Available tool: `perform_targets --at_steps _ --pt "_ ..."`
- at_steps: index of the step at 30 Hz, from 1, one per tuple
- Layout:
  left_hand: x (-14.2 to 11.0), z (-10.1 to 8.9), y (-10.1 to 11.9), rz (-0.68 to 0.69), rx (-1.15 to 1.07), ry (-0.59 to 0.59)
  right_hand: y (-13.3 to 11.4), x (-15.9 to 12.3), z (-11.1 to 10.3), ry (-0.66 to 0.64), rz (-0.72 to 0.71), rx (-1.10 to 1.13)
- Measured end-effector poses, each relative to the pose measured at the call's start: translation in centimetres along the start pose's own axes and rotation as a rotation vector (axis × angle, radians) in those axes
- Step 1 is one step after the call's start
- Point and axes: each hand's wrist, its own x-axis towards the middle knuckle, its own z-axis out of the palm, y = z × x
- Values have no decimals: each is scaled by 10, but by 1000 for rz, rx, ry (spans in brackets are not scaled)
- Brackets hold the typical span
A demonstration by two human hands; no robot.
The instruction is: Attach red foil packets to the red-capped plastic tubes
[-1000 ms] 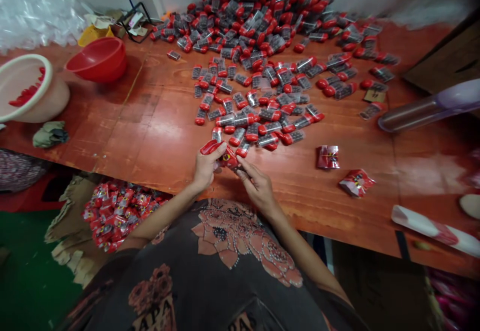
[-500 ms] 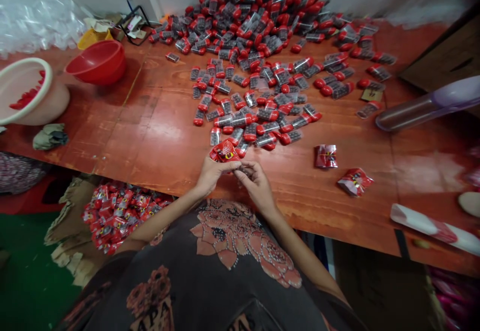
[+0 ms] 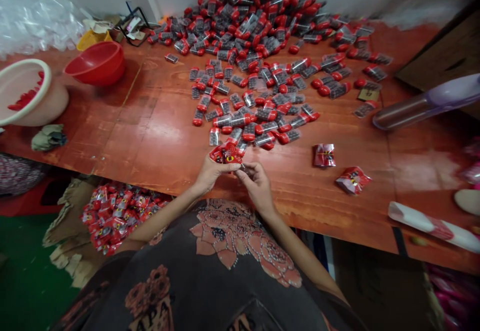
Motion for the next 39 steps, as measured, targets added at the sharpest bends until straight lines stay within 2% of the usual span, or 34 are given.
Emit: perform_targets --at_steps 3,7,12,15,19,24,27,29,34,39 --pt "-2 4 -2 39 14 82 4 -2 3 50 -71 -60" --pt "-4 10 -6 79 1 103 3 0 4 -83 69 83" --pt "-4 7 -10 55 -29 106 4 1 4 -23 17 68" --pt "-6 2 -8 16 -71 90 1 -2 2 -61 70 82" --pt "-10 -2 -6 32 -80 101 1 -8 0 -129 115 50" --pt "-16 -3 -13 36 -60 164 9 -17 4 -56 26 -58" --pt "-21 -3 -20 68 -39 159 11 -21 6 -112 109 42" --pt "-24 -3 -25 89 -22 174 12 -24 6 -104 124 67" --pt "-27 0 -38 89 5 211 22 -36 3 55 -36 -140" --pt "-29 -1 -36 -20 -113 124 25 -39 -5 -10 63 -6"
